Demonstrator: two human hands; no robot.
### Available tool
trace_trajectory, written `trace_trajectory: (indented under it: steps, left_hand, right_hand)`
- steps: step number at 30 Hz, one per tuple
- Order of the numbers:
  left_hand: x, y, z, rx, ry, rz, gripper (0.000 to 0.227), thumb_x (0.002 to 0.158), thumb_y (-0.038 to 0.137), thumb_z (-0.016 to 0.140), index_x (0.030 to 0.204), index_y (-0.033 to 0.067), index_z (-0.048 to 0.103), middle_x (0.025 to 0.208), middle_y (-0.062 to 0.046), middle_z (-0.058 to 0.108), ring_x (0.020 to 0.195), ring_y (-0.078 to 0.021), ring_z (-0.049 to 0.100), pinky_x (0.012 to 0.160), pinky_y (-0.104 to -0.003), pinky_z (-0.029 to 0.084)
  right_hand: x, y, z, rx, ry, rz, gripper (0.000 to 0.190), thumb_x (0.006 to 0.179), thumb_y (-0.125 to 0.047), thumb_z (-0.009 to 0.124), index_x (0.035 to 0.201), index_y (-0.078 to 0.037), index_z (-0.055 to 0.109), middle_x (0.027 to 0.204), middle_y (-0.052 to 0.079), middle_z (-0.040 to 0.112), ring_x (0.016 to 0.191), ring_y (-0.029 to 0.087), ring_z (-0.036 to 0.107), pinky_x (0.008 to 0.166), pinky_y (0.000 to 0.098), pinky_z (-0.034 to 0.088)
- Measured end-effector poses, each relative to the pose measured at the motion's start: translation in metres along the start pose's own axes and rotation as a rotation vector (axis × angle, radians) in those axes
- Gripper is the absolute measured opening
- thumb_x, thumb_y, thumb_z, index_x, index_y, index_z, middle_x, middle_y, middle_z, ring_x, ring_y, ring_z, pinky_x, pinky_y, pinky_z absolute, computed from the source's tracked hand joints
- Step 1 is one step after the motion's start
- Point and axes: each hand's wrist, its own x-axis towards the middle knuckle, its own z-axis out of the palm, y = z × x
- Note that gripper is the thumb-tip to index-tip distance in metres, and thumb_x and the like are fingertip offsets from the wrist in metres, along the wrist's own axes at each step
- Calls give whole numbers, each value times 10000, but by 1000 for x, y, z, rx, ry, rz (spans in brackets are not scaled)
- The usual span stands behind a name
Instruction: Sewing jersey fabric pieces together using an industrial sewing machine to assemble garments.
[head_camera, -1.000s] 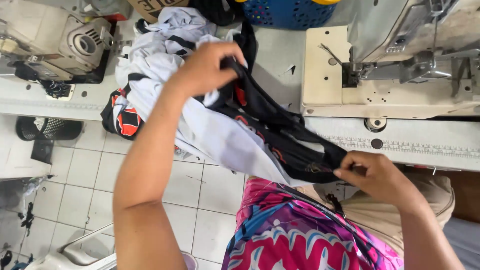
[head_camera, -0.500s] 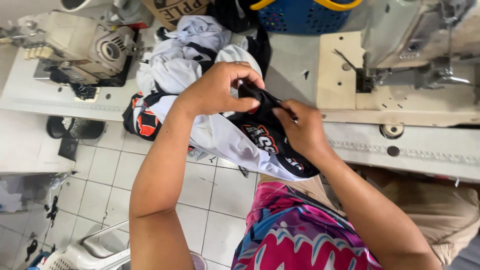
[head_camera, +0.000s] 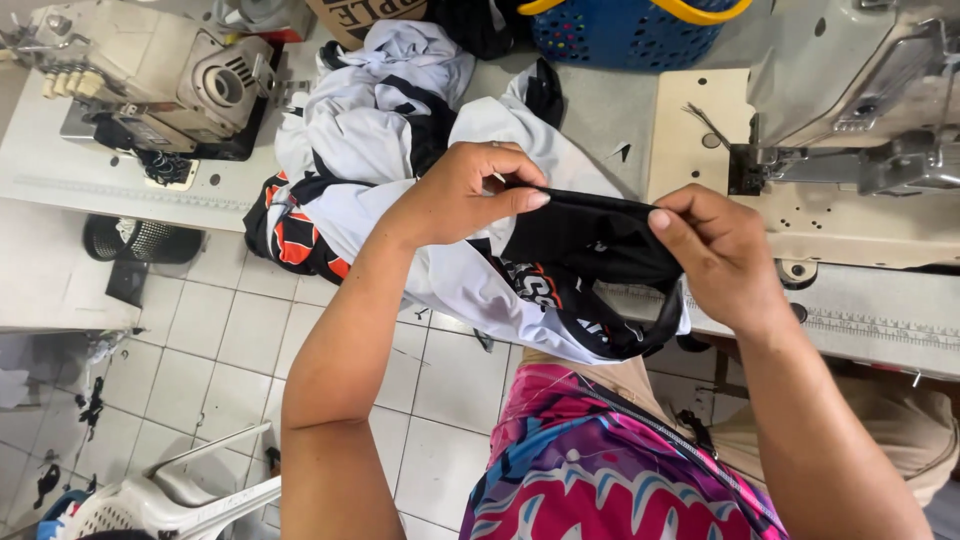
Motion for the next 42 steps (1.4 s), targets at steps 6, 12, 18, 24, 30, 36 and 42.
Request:
trace_trajectory:
  steps: [6,12,18,24,30,36,42]
  left_hand:
    - [-2,13,4,-85,31,51,126,938,180,619,867,77,634,789,33,589,722,-52,500,656,-181,426]
    - [-10,18,0,-35,16,163,114,971,142,583,1052,79,635,917,-7,625,844,-93,581,756,-209,479]
    - [-11,25,7,220,101,351,130,991,70,531,1050,55,646,938,-63,711,857,-171,687,781,-246,523]
    - [-11,24,8,127,-7,334,224,1000,28,457,1105,34,656,737,-41,555,739,-184,564,758,-292,451]
    - [-10,22,23,240,156,299,188,908,131,696,1061,37,640,954,-58,619,727,-152,559,740,-271,490]
    - [-6,23,30,582,329,579,50,958,-4,596,970,-9,548,848,-116,508,768,-287,493,762,-379,455]
    - [-2,24,27,434,331,462,220,945,223,621,849,38,549,867,-70,434,850,-246,440,751,-338,399]
  right_hand:
    - [-6,-20,-8,-194,-17,79,177,988,-148,608,853,-35,595,668,-27,419,598,64,307,521,217,237]
    - [-14,-14,-13,-87,41,-45,134,966,-59,622,1065,-4,549,603,-25,376,527,37,300,516,173,250]
    - [-20,-10,-14,-134,65,-7,247,838,-24,780,984,-48,582,865,25,556,732,62,455,640,175,355]
    - [-21,-13,-10,-285,118,98,298,805,-97,842,987,-67,608,716,-18,500,602,37,372,545,173,302]
    - [-21,-10,-4,-303,151,43,238,867,-42,814,997,-38,614,826,21,542,715,83,441,630,203,354]
    - [-27,-13,-2,-418,198,-17,175,924,-40,794,1051,5,682,910,76,662,792,119,565,693,226,425]
    - [-34,-8,-5,-366,208,-3,129,936,3,775,1024,22,682,878,76,645,772,117,542,683,219,422]
